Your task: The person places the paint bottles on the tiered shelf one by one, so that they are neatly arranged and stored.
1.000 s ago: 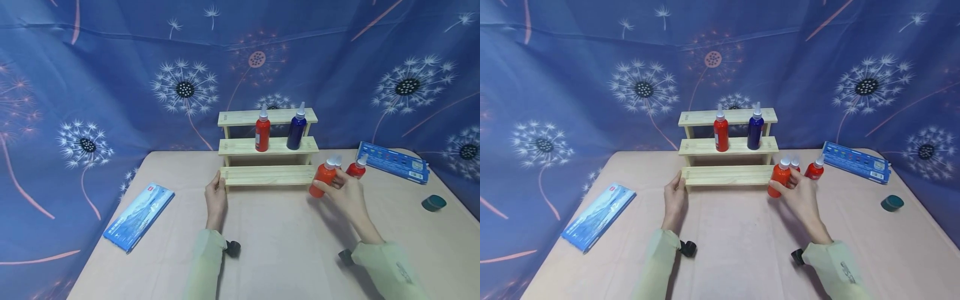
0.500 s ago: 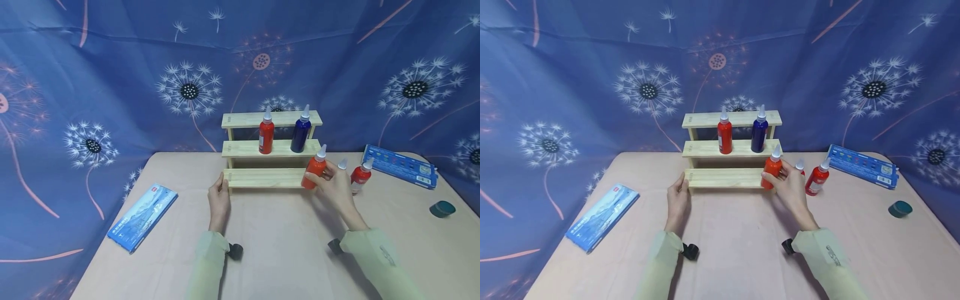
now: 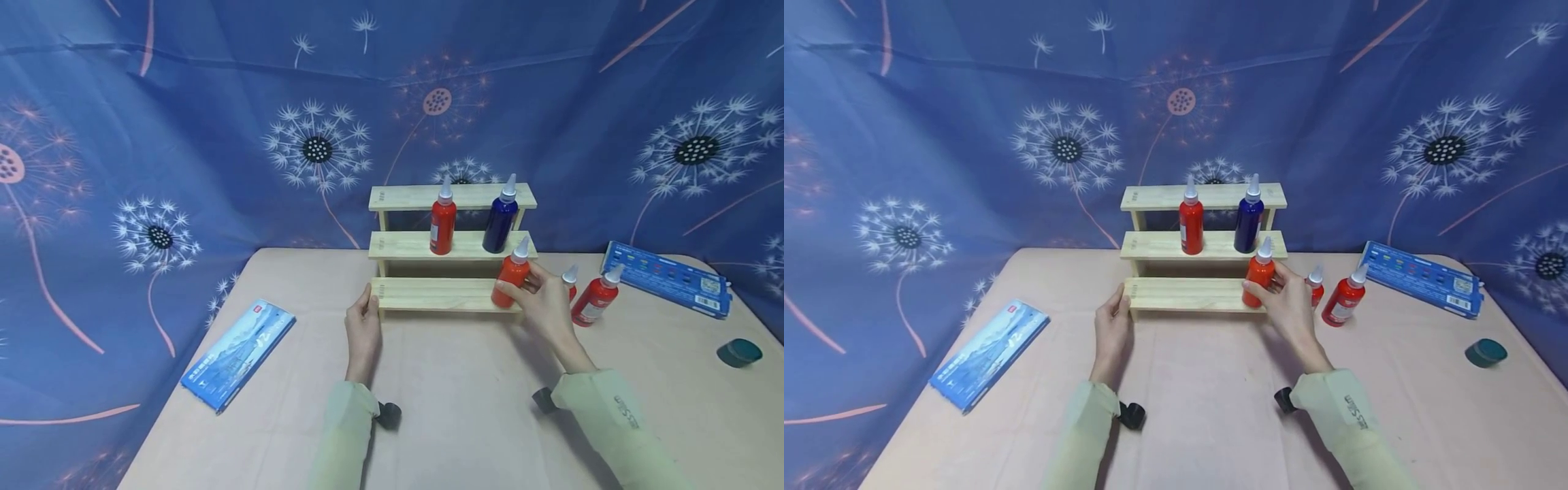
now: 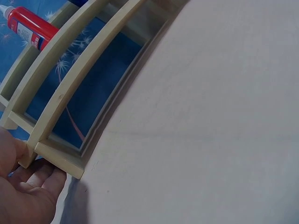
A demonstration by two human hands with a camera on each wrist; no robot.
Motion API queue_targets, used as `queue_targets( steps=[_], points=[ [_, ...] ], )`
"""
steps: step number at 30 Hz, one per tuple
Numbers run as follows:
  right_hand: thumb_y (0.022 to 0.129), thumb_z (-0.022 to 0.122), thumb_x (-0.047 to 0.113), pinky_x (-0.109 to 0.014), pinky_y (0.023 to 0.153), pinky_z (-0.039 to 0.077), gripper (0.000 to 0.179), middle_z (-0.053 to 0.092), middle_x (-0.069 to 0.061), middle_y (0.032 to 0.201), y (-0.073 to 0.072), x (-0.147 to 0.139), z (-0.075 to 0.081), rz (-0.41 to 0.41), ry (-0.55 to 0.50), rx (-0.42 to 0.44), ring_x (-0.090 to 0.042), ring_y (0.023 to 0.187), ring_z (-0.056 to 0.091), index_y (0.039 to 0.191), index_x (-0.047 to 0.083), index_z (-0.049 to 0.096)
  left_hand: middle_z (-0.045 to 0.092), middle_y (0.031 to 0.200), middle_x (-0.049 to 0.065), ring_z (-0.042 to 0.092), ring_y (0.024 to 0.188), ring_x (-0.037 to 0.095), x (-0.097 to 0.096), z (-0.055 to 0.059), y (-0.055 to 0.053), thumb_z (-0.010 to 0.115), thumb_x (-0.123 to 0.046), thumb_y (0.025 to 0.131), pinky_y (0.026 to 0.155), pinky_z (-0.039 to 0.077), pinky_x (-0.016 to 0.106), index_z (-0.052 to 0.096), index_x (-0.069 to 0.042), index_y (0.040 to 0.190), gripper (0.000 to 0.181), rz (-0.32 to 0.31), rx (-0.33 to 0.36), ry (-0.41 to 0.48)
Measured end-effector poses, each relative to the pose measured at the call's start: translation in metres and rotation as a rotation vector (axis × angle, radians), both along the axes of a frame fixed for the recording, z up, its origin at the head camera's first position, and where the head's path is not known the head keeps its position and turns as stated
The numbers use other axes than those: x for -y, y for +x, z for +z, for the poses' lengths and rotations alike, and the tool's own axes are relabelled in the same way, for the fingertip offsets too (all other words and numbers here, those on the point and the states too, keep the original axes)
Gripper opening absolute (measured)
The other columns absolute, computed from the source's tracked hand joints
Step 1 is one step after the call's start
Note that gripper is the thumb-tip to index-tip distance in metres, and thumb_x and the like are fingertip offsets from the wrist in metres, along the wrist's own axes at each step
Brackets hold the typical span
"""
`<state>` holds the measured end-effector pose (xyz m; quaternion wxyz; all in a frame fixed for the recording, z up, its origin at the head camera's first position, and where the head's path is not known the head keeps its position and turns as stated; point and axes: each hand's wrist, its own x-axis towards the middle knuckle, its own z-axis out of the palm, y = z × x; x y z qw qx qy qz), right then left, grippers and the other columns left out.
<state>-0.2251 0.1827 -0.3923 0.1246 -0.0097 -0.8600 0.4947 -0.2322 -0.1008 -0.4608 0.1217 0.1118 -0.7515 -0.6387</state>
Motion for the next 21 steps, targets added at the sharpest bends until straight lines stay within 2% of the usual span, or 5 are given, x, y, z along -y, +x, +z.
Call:
queue_targets(
  steps=[5,14,21],
  points=[
    [0.085,0.077,0.022,-0.046,0.101,0.047,0.062,0.061,-0.023,0.129,-0.0005,-0.0012,-0.0006,0.011,-0.001,0.012,-0.038,0.119,0.059,0.138,0.001,0.052,0.047,0.146,0.015,0.043,0.137,0.030,-0.0009,0.0012,0.0009,0.047,-0.011,0.103,0.112,0.039,0.041,0.047,0.001,0.141,0.040,0.011,-0.023,-0.024],
    [0.087,0.076,0.022,-0.052,0.106,0.043,0.066,0.057,-0.024,0.133,0.0019,-0.0020,-0.0007,0.030,-0.002,0.039,-0.041,0.125,0.053,0.142,0.002,0.046,0.046,0.148,0.011,0.041,0.138,0.025,-0.0005,0.0016,0.0010,0.048,-0.014,0.103,0.114,0.036,0.039,0.047,-0.003,0.142,0.040,0.008,0.013,-0.006],
    [0.086,0.076,0.030,-0.051,0.104,0.044,0.081,0.050,-0.027,0.140,0.0082,-0.0041,0.0085,0.031,0.005,0.060,-0.043,0.128,0.049,0.150,0.002,0.035,0.046,0.148,0.010,0.041,0.138,0.025,-0.0008,0.0010,0.0013,0.048,-0.015,0.103,0.115,0.036,0.038,0.047,-0.004,0.142,0.040,0.010,0.015,-0.007]
  ],
)
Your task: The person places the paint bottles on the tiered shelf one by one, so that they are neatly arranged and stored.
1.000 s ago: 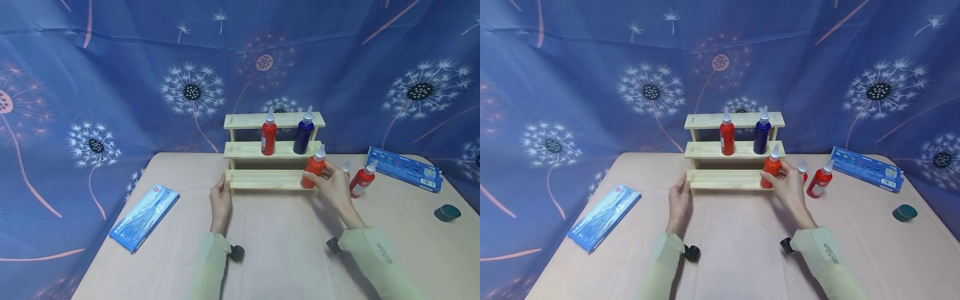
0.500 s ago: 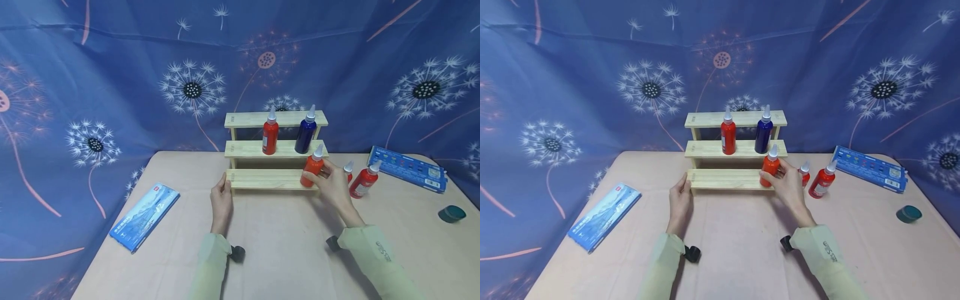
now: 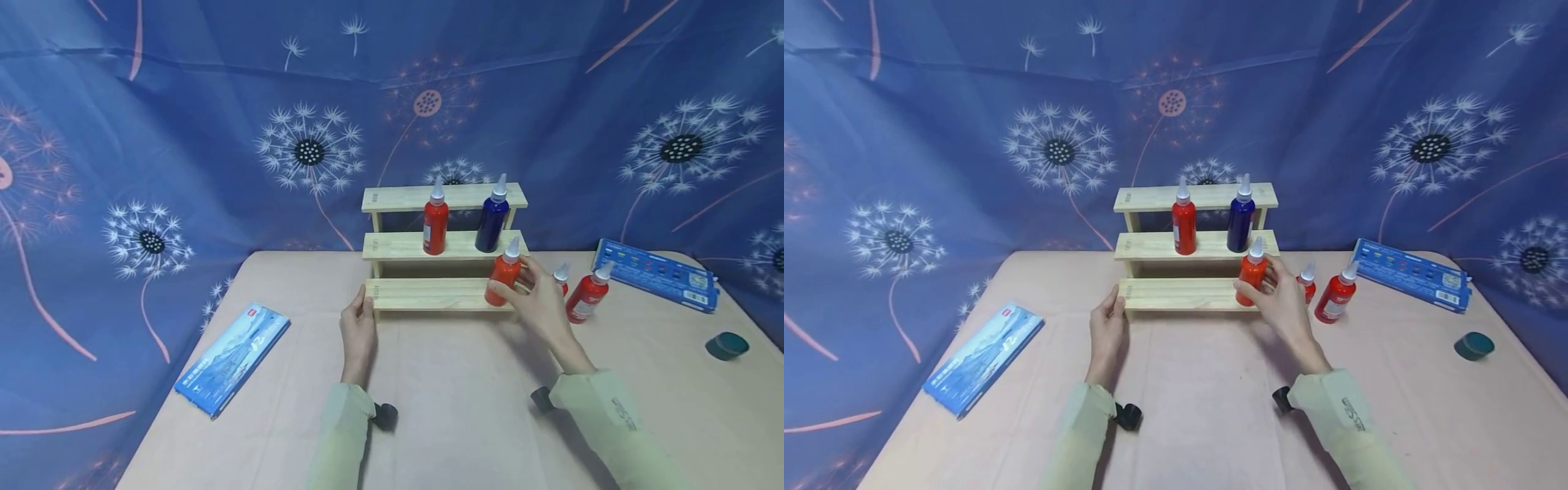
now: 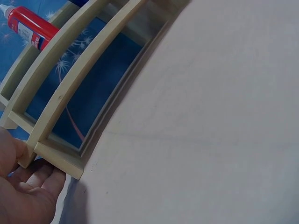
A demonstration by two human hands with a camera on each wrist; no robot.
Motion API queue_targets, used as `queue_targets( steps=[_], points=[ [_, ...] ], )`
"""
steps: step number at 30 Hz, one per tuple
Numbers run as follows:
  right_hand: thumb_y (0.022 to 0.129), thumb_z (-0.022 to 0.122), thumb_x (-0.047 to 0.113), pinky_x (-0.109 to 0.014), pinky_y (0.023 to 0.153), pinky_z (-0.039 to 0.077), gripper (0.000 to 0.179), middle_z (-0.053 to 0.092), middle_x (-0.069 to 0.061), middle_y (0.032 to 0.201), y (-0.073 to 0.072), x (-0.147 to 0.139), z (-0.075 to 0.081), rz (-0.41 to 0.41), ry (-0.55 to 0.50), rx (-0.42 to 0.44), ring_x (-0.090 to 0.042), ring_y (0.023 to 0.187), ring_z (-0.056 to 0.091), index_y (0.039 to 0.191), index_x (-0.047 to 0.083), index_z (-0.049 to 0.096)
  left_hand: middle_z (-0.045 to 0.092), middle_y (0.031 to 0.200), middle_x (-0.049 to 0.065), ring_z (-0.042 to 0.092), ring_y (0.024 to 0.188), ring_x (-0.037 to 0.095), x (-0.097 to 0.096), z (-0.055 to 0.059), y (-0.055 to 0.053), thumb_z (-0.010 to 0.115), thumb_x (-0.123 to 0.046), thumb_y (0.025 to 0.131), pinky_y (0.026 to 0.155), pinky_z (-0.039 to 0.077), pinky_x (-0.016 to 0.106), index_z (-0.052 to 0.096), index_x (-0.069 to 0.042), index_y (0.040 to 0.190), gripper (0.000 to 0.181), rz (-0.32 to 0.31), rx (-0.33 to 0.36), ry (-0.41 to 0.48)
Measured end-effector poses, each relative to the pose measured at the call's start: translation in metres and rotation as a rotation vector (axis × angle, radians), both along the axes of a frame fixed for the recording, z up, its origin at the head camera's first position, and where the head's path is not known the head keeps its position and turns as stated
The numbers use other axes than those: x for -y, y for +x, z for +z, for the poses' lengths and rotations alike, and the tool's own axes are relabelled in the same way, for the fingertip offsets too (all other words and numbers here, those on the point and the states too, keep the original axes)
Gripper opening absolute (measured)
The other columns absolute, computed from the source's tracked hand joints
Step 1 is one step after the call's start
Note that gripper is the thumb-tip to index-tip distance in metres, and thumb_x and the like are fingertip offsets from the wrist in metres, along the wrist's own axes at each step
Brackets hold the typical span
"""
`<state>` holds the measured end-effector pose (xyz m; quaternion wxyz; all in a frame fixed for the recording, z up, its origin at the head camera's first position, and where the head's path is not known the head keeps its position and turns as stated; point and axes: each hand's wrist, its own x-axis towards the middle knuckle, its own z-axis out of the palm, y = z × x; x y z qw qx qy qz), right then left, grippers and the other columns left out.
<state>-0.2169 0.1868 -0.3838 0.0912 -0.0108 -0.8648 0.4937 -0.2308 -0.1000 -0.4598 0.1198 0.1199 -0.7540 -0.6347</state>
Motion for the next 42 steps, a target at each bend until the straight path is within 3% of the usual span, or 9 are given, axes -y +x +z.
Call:
queue_targets(
  steps=[6,12,20,23,29,33,38,42],
  points=[
    [0.088,0.074,0.031,-0.049,0.103,0.044,0.078,0.051,-0.024,0.141,0.012,-0.005,0.021,0.006,-0.005,-0.059,-0.039,0.129,0.050,0.150,0.003,0.034,0.046,0.146,0.014,0.040,0.138,0.028,0.000,-0.001,0.002,0.049,-0.011,0.102,0.114,0.036,0.040,0.047,0.000,0.141,0.040,-0.011,-0.046,0.011],
    [0.090,0.072,0.032,-0.048,0.102,0.045,0.075,0.051,-0.020,0.142,0.025,-0.016,0.042,-0.012,0.011,-0.132,-0.036,0.129,0.051,0.150,0.006,0.035,0.047,0.146,0.012,0.041,0.138,0.026,0.000,-0.002,0.000,0.050,-0.012,0.102,0.114,0.036,0.038,0.048,-0.001,0.141,0.040,-0.008,-0.035,0.024],
    [0.092,0.068,0.033,-0.022,0.099,0.047,0.070,0.051,-0.016,0.144,0.034,-0.038,0.056,-0.101,0.037,-0.166,-0.029,0.131,0.051,0.151,0.016,0.036,0.048,0.146,0.013,0.044,0.136,0.027,0.001,-0.002,0.002,0.049,-0.012,0.102,0.111,0.041,0.038,0.048,-0.002,0.141,0.040,-0.001,-0.027,0.010],
    [0.093,0.067,0.034,-0.024,0.103,0.045,0.068,0.050,-0.014,0.146,0.038,-0.050,0.058,-0.154,0.044,-0.163,-0.025,0.132,0.049,0.152,0.020,0.036,0.048,0.146,0.013,0.045,0.135,0.026,0.001,-0.001,0.002,0.049,-0.013,0.103,0.110,0.042,0.036,0.048,-0.002,0.142,0.040,0.000,-0.023,0.005],
    [0.094,0.064,0.037,-0.036,0.109,0.043,0.065,0.048,-0.006,0.148,0.047,-0.073,0.057,-0.271,0.044,-0.139,-0.015,0.135,0.047,0.152,0.029,0.035,0.047,0.146,0.014,0.043,0.136,0.027,0.001,0.000,0.002,0.049,-0.012,0.102,0.111,0.041,0.038,0.047,-0.001,0.142,0.041,-0.007,-0.034,0.003],
    [0.094,0.063,0.037,-0.032,0.109,0.042,0.065,0.047,-0.002,0.150,0.049,-0.087,0.051,-0.333,0.034,-0.108,-0.012,0.135,0.046,0.152,0.030,0.034,0.046,0.147,0.013,0.043,0.137,0.027,0.000,0.001,0.002,0.048,-0.013,0.103,0.111,0.041,0.038,0.046,-0.001,0.142,0.041,-0.007,-0.027,0.003],
    [0.094,0.063,0.039,-0.021,0.105,0.042,0.067,0.045,-0.006,0.150,0.046,-0.101,0.033,-0.370,0.031,-0.057,-0.016,0.136,0.045,0.153,0.026,0.033,0.045,0.149,0.012,0.041,0.138,0.026,-0.001,0.002,0.003,0.047,-0.014,0.103,0.112,0.040,0.037,0.046,-0.003,0.143,0.041,-0.012,-0.009,0.015],
    [0.094,0.062,0.042,-0.025,0.105,0.042,0.073,0.041,-0.013,0.152,0.039,-0.110,0.012,-0.346,0.034,0.000,-0.027,0.138,0.042,0.155,0.020,0.028,0.045,0.148,0.011,0.041,0.138,0.025,-0.002,0.001,0.003,0.047,-0.014,0.103,0.112,0.039,0.036,0.046,-0.003,0.143,0.041,-0.010,-0.006,0.020]
  ],
)
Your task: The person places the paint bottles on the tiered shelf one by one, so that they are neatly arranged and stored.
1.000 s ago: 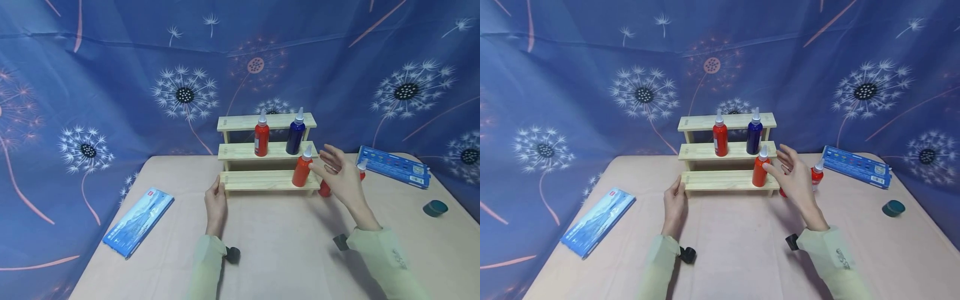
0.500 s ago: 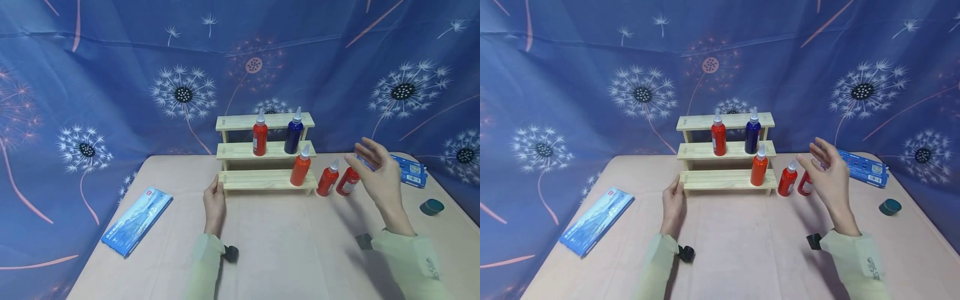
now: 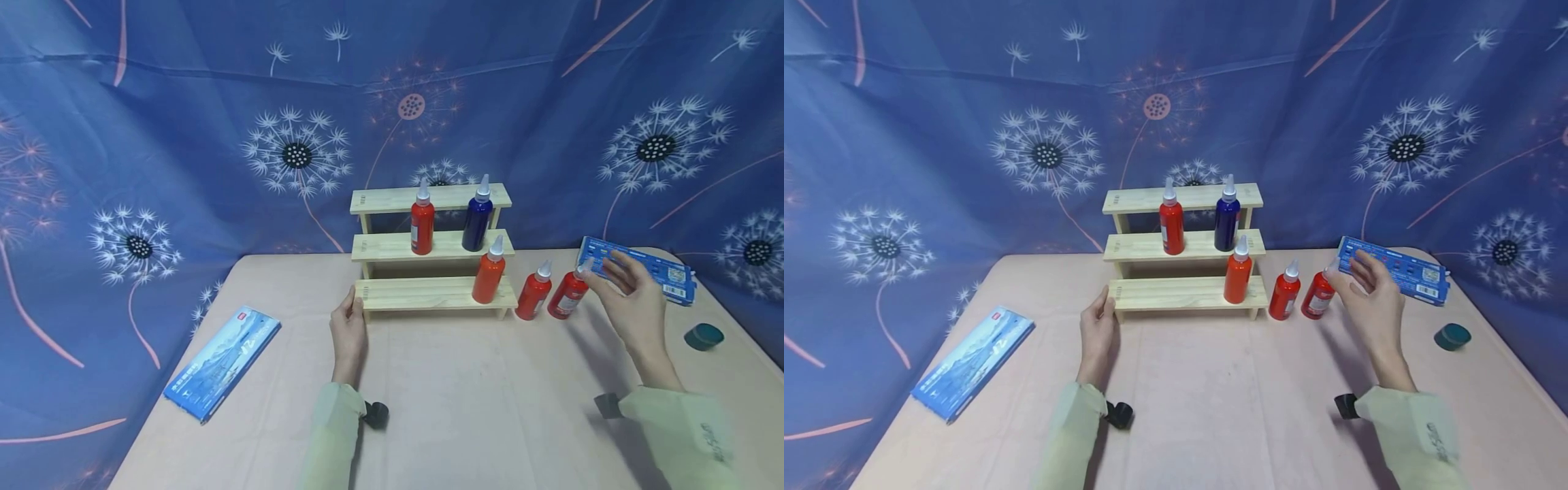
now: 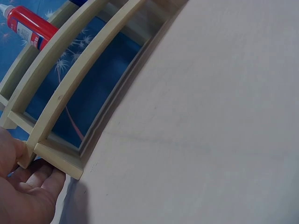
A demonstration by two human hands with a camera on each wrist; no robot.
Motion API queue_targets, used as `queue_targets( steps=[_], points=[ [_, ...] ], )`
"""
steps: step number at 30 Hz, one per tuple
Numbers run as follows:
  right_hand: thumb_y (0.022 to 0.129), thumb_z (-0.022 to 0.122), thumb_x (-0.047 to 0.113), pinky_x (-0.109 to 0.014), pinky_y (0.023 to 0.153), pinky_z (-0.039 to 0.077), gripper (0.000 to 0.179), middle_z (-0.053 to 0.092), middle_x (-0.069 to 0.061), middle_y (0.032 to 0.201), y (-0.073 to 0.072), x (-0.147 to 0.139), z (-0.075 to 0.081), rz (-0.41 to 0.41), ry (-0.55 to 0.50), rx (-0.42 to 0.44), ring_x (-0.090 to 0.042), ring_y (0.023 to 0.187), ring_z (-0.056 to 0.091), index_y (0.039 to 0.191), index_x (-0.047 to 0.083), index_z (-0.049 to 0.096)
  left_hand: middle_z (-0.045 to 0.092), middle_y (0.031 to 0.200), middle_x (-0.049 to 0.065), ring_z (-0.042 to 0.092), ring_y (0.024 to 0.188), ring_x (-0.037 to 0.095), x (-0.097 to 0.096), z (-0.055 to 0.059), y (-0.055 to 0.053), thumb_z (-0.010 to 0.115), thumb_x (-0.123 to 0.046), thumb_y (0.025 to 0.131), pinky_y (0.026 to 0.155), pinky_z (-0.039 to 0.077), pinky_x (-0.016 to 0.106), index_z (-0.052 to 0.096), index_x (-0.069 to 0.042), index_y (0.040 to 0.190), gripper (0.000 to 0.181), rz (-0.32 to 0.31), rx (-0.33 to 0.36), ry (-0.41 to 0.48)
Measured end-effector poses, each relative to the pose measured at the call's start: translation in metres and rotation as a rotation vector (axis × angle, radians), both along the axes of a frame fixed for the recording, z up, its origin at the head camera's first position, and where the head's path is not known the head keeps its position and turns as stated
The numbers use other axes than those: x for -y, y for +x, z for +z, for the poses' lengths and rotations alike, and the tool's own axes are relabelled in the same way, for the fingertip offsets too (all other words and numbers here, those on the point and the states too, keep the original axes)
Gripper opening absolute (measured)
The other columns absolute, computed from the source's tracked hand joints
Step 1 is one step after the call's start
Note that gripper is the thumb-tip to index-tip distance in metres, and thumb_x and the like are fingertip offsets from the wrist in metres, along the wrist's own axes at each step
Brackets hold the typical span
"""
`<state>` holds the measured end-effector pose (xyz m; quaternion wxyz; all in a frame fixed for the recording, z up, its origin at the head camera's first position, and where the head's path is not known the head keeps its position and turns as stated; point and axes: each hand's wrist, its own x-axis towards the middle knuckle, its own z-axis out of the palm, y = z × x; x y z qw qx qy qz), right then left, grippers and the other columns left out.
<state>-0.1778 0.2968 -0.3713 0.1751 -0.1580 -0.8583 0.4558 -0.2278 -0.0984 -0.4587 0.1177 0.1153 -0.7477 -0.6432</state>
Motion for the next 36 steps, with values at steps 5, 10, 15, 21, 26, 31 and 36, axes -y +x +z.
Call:
queue_targets(
  steps=[5,10,15,21,26,31,36],
  points=[
    [0.095,0.060,0.042,-0.027,0.104,0.041,0.079,0.037,-0.020,0.153,-0.010,-0.005,-0.024,0.054,-0.022,0.057,-0.039,0.136,0.040,0.156,0.010,0.021,0.045,0.149,0.011,0.040,0.139,0.025,0.000,-0.001,-0.001,0.047,-0.013,0.103,0.114,0.038,0.036,0.046,-0.003,0.143,0.041,-0.004,-0.002,0.008],
    [0.095,0.060,0.043,-0.046,0.103,0.041,0.084,0.034,-0.024,0.153,-0.016,-0.006,-0.039,0.066,-0.031,0.113,-0.045,0.135,0.039,0.157,0.008,0.016,0.046,0.148,0.010,0.040,0.139,0.023,-0.002,-0.003,-0.003,0.048,-0.014,0.103,0.114,0.037,0.035,0.047,-0.003,0.142,0.041,-0.005,0.000,0.016],
    [0.096,0.061,0.036,-0.060,0.101,0.039,0.081,0.034,-0.030,0.150,-0.020,-0.006,-0.046,0.101,-0.006,0.116,-0.051,0.133,0.038,0.155,0.003,0.017,0.046,0.148,0.011,0.040,0.139,0.024,-0.003,-0.003,-0.003,0.049,-0.013,0.103,0.114,0.037,0.036,0.047,-0.003,0.142,0.041,-0.009,-0.011,0.016],
    [0.097,0.061,0.031,-0.059,0.100,0.041,0.071,0.042,-0.033,0.144,-0.021,-0.008,-0.052,0.106,0.037,0.129,-0.052,0.126,0.046,0.150,-0.003,0.028,0.046,0.147,0.012,0.040,0.139,0.026,-0.005,-0.002,-0.002,0.049,-0.012,0.103,0.115,0.036,0.039,0.047,-0.002,0.141,0.040,-0.009,-0.030,0.006],
    [0.097,0.060,0.035,-0.060,0.099,0.043,0.074,0.041,-0.030,0.145,-0.019,-0.010,-0.052,0.097,0.009,0.185,-0.050,0.126,0.047,0.152,0.000,0.026,0.046,0.147,0.012,0.042,0.138,0.027,-0.005,-0.003,-0.002,0.048,-0.012,0.103,0.112,0.040,0.038,0.048,-0.001,0.141,0.040,-0.007,-0.016,-0.013],
    [0.096,0.060,0.039,-0.059,0.101,0.043,0.078,0.040,-0.029,0.147,-0.014,-0.008,-0.048,0.097,-0.010,0.227,-0.049,0.127,0.046,0.154,0.003,0.023,0.048,0.146,0.012,0.042,0.138,0.027,-0.002,-0.003,-0.002,0.050,-0.013,0.102,0.114,0.037,0.040,0.049,-0.002,0.141,0.040,0.005,-0.011,-0.019],
    [0.094,0.061,0.044,-0.061,0.099,0.043,0.083,0.041,-0.031,0.145,-0.005,-0.005,-0.039,0.121,0.016,0.236,-0.051,0.127,0.045,0.154,0.003,0.021,0.048,0.146,0.011,0.042,0.137,0.026,0.003,-0.004,-0.003,0.050,-0.013,0.102,0.114,0.036,0.040,0.049,-0.003,0.141,0.040,0.005,-0.012,-0.022]
  ],
)
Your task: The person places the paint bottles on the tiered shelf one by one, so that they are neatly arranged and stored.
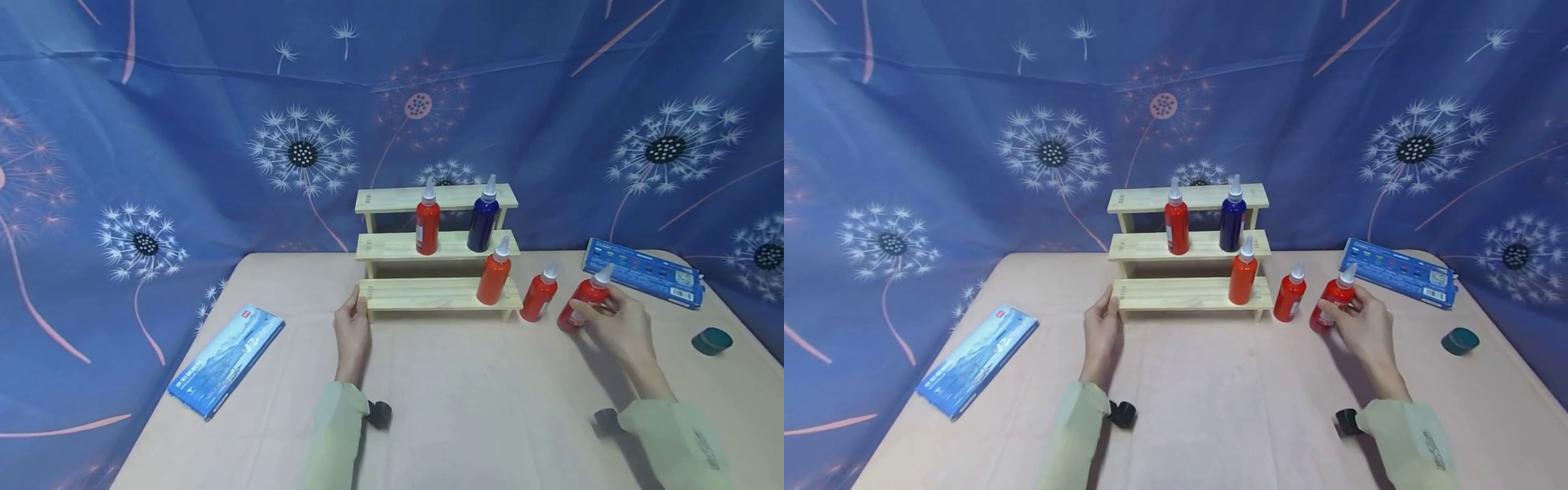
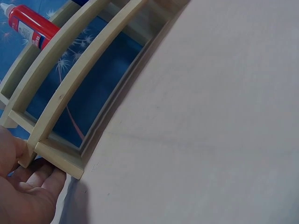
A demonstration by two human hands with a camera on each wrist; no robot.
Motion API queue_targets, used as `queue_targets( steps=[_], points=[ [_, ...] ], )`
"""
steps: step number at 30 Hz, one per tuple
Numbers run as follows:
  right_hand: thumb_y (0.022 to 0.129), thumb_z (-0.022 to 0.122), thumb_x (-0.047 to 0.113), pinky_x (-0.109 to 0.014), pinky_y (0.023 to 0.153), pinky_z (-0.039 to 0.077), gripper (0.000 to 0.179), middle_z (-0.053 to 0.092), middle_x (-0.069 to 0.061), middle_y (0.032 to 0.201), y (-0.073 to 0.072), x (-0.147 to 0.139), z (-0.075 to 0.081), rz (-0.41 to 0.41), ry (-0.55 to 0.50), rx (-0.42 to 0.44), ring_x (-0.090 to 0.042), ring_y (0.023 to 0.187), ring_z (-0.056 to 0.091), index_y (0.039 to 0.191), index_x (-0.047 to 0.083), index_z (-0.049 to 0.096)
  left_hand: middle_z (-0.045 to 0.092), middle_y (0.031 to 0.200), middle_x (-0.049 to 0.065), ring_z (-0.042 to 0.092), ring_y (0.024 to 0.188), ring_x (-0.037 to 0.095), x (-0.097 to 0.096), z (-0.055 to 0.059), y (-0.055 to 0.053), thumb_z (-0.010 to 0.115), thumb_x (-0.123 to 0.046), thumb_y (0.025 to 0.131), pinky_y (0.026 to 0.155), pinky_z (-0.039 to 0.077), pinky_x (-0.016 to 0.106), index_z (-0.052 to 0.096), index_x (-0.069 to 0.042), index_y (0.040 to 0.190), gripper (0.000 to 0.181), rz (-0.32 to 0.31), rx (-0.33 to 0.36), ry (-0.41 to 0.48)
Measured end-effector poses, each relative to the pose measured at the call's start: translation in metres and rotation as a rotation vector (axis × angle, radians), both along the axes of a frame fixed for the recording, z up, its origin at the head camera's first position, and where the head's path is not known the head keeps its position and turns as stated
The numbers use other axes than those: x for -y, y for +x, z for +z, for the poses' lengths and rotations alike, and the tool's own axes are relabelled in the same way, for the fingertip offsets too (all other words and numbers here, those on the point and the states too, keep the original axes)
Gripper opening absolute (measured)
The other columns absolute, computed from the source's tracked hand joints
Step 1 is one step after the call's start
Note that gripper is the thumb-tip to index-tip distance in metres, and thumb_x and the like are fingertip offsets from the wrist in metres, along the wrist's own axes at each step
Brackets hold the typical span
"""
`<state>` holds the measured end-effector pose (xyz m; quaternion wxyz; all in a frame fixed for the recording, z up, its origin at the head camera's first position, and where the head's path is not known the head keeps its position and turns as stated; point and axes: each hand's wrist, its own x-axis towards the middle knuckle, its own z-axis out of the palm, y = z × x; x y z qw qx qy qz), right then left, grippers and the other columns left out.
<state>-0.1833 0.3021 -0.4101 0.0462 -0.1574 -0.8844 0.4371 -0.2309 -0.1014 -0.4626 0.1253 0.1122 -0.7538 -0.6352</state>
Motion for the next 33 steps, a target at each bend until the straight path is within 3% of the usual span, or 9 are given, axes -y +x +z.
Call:
queue_targets(
  steps=[8,13,15,18,25,28,33],
  points=[
    [0.093,0.065,0.042,-0.049,0.091,0.048,0.080,0.051,-0.033,0.135,0.016,0.010,0.016,0.041,0.094,-0.043,-0.050,0.118,0.054,0.152,0.001,0.029,0.048,0.146,0.011,0.042,0.137,0.026,-0.001,-0.001,-0.002,0.049,-0.013,0.102,0.112,0.039,0.038,0.049,-0.003,0.141,0.040,0.006,0.010,0.012],
    [0.091,0.068,0.039,-0.025,0.076,0.059,0.078,0.055,-0.033,0.129,0.026,0.024,0.024,0.071,0.100,-0.068,-0.050,0.115,0.056,0.148,-0.003,0.035,0.048,0.147,0.011,0.043,0.137,0.025,-0.002,0.000,-0.001,0.049,-0.015,0.103,0.110,0.042,0.036,0.049,-0.004,0.141,0.040,0.010,0.024,0.011],
    [0.091,0.069,0.037,-0.012,0.070,0.056,0.075,0.057,-0.033,0.126,0.029,0.030,0.027,0.085,0.097,-0.089,-0.049,0.113,0.058,0.146,-0.004,0.038,0.048,0.147,0.011,0.043,0.137,0.025,-0.001,0.000,-0.001,0.049,-0.014,0.102,0.110,0.042,0.037,0.049,-0.004,0.141,0.040,0.012,0.020,0.014],
    [0.091,0.071,0.033,-0.007,0.070,0.053,0.070,0.060,-0.032,0.123,0.032,0.041,0.028,0.110,0.093,-0.128,-0.048,0.111,0.060,0.142,-0.006,0.043,0.048,0.146,0.012,0.044,0.137,0.026,-0.001,0.000,-0.001,0.050,-0.013,0.102,0.110,0.042,0.038,0.049,-0.004,0.141,0.040,0.011,0.013,0.016],
    [0.088,0.075,0.024,-0.006,0.073,0.052,0.062,0.064,-0.030,0.118,0.035,0.069,0.028,0.191,0.064,-0.209,-0.045,0.106,0.064,0.136,-0.006,0.050,0.048,0.146,0.012,0.043,0.137,0.027,0.000,0.001,0.000,0.050,-0.012,0.102,0.112,0.040,0.039,0.049,-0.002,0.141,0.040,0.008,0.004,0.019],
    [0.087,0.076,0.020,-0.010,0.077,0.054,0.058,0.066,-0.029,0.116,0.034,0.082,0.028,0.223,0.054,-0.235,-0.043,0.104,0.066,0.132,-0.006,0.053,0.048,0.146,0.013,0.042,0.137,0.028,0.000,0.001,0.000,0.050,-0.012,0.102,0.112,0.039,0.039,0.049,-0.002,0.140,0.040,0.005,0.001,0.012],
    [0.087,0.076,0.019,-0.026,0.085,0.057,0.057,0.066,-0.027,0.117,0.032,0.102,0.029,0.268,0.024,-0.223,-0.041,0.106,0.066,0.133,-0.005,0.053,0.048,0.146,0.012,0.042,0.137,0.027,0.000,0.001,0.001,0.050,-0.012,0.101,0.112,0.039,0.039,0.050,-0.003,0.140,0.040,0.009,0.001,0.011]
  ],
)
